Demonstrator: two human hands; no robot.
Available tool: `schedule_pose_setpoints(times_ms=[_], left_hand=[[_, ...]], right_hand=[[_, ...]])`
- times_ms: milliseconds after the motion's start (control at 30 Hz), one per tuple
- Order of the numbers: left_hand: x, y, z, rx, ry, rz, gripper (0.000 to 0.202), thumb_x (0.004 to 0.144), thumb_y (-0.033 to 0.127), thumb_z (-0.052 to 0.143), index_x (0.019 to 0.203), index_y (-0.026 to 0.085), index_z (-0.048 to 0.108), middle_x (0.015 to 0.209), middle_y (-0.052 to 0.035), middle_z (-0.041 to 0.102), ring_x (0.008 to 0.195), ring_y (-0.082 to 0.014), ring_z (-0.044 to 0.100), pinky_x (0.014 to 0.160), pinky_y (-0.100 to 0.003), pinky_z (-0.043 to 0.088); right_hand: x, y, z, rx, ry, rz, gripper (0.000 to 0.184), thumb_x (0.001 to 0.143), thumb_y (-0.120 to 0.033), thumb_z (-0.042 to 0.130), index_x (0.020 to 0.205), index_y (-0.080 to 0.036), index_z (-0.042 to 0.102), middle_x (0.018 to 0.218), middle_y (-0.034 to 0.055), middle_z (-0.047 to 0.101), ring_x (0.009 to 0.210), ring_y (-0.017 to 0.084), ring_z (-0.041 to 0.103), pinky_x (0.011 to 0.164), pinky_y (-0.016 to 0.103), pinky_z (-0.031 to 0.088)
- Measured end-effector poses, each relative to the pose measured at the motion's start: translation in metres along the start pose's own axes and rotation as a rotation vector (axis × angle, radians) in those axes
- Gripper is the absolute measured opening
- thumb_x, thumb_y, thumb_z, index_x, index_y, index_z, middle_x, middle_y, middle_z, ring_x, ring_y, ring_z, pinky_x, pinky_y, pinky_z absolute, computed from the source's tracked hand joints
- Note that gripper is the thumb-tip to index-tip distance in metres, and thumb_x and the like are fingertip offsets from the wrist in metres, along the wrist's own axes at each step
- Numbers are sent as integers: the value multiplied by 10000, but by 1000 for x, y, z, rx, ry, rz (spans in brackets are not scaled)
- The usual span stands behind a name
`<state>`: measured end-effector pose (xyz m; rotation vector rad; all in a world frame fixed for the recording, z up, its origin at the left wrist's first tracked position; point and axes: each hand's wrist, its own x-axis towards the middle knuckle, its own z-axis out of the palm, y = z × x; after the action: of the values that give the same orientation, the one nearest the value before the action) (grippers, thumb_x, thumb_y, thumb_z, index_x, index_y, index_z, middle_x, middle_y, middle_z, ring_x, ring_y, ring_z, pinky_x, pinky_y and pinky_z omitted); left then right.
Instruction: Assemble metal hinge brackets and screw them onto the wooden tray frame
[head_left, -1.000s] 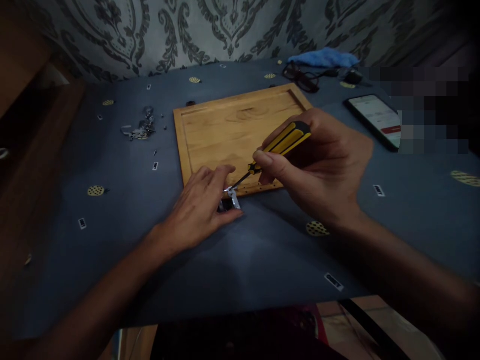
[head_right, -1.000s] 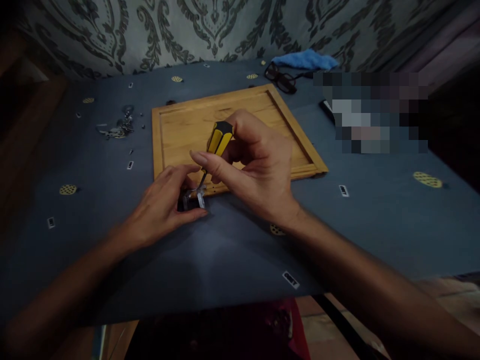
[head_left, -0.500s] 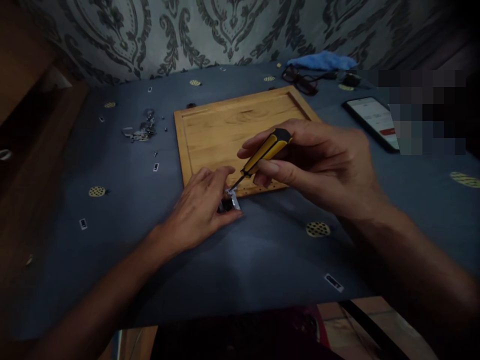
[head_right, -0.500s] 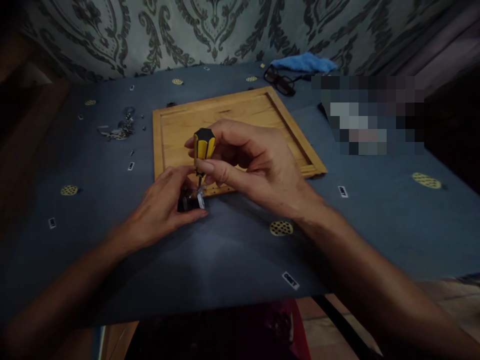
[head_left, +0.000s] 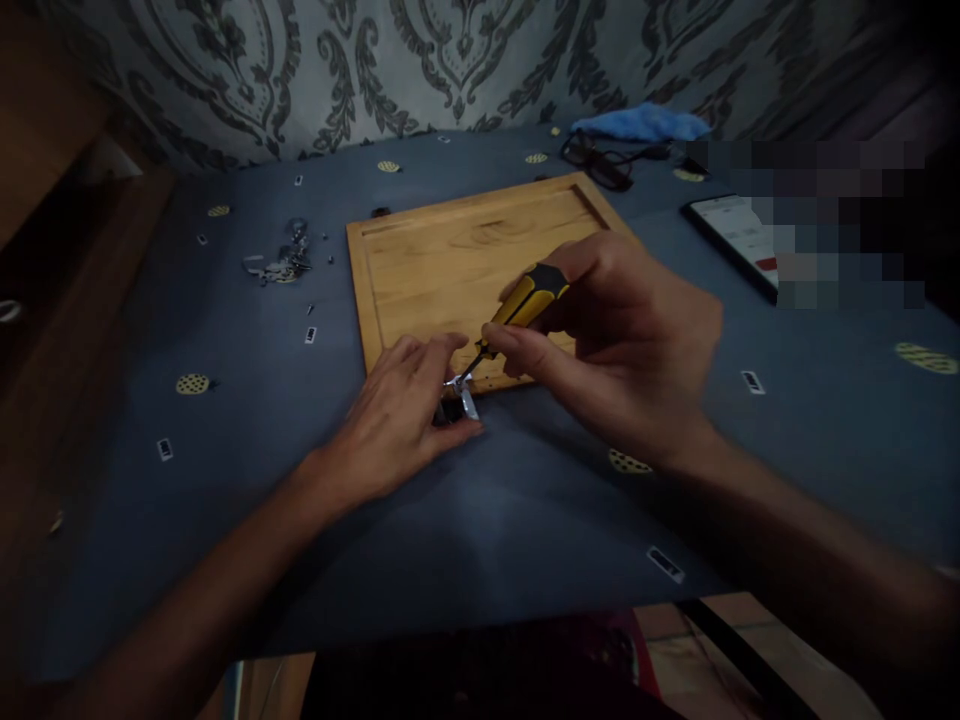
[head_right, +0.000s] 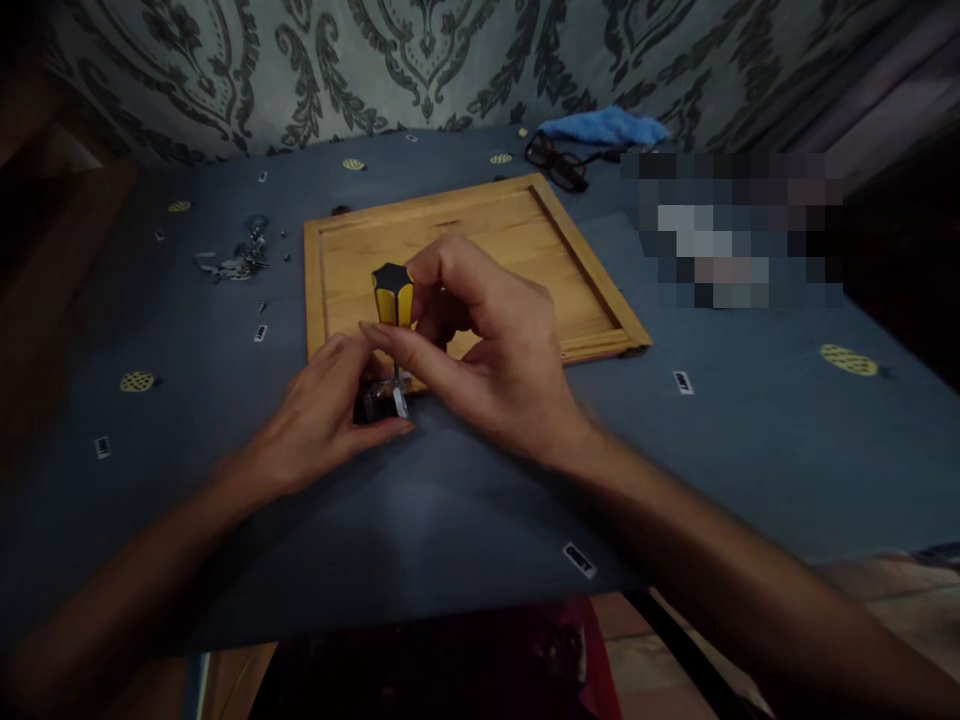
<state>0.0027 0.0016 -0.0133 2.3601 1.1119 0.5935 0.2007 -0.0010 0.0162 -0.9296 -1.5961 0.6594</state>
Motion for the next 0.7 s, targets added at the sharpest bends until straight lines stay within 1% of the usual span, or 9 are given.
schedule_pose_setpoints(times_ms=[67, 133, 167, 233, 300, 367, 467, 633, 700], left_hand=[[0, 0, 0, 2, 5, 3, 595, 864, 336, 841, 1339, 230, 500, 1141, -55, 670, 1074, -285, 620, 943, -429, 549], [-1, -1, 1, 2, 6, -1, 603, 866, 327, 837, 1351, 235, 491, 1143, -50, 667, 1079, -282, 620, 939, -428, 551], [-1, -1, 1, 3, 9, -1, 583, 868, 327, 834, 1336, 238, 499, 1132, -46, 665, 1072, -280, 621, 928, -423, 553], [-2, -2, 2, 2, 19, 11, 531, 868, 334, 832, 1287, 233, 522, 1108, -43, 659, 1055, -277, 622, 901, -411, 554], [-2, -3, 2, 3, 31, 31, 510, 863, 353, 839, 1252, 227, 535, 1086, -41, 657, 1040, -277, 623, 880, -403, 553], [-2, -4, 3, 1, 38, 48, 524, 863, 357, 844, 1263, 225, 532, 1077, -39, 659, 1037, -275, 623, 875, -400, 551], [-2, -4, 3, -6, 41, 51, 560, 869, 342, 846, 1311, 230, 521, 1086, -40, 664, 1042, -271, 624, 885, -398, 551], [-2, -3, 2, -23, 24, 31, 648, 855, 352, 862, 1380, 244, 498, 1083, -37, 673, 1051, -276, 629, 903, -413, 559], [-2, -3, 2, -14, 23, 25, 647, 855, 330, 859, 1384, 239, 498, 1092, -39, 677, 1066, -278, 628, 917, -416, 559]], right_hand=[[5, 0, -3, -28, -50, -21, 271, 829, -452, 889, 814, -269, 689, 798, -9, 664, 646, 148, 626, 548, 317, 513], [9, 1, -6, -68, -89, -101, 341, 878, -458, 844, 688, -245, 657, 749, 13, 676, 714, 177, 663, 575, 322, 498], [11, 2, -7, -89, -94, -141, 387, 893, -453, 829, 641, -236, 630, 719, 17, 668, 728, 184, 665, 585, 324, 488], [12, 5, -8, -130, -86, -182, 399, 896, -437, 829, 627, -232, 617, 675, 8, 640, 688, 175, 631, 587, 328, 467], [11, 7, -6, -163, -52, -214, 368, 872, -425, 855, 651, -236, 629, 653, -7, 610, 620, 159, 566, 566, 330, 437], [9, 8, -4, -190, 4, -246, 361, 855, -417, 871, 659, -240, 625, 638, -15, 584, 583, 151, 521, 552, 335, 407], [5, 7, -2, -205, 68, -280, 368, 837, -407, 887, 657, -249, 607, 606, -26, 547, 567, 153, 511, 539, 336, 378], [3, 1, -3, -162, 239, -244, 296, 883, -426, 845, 729, -272, 644, 684, -33, 587, 563, 136, 521, 528, 326, 376], [3, 2, -4, -175, 228, -214, 322, 882, -450, 841, 714, -271, 633, 672, -34, 581, 564, 136, 516, 537, 323, 385]])
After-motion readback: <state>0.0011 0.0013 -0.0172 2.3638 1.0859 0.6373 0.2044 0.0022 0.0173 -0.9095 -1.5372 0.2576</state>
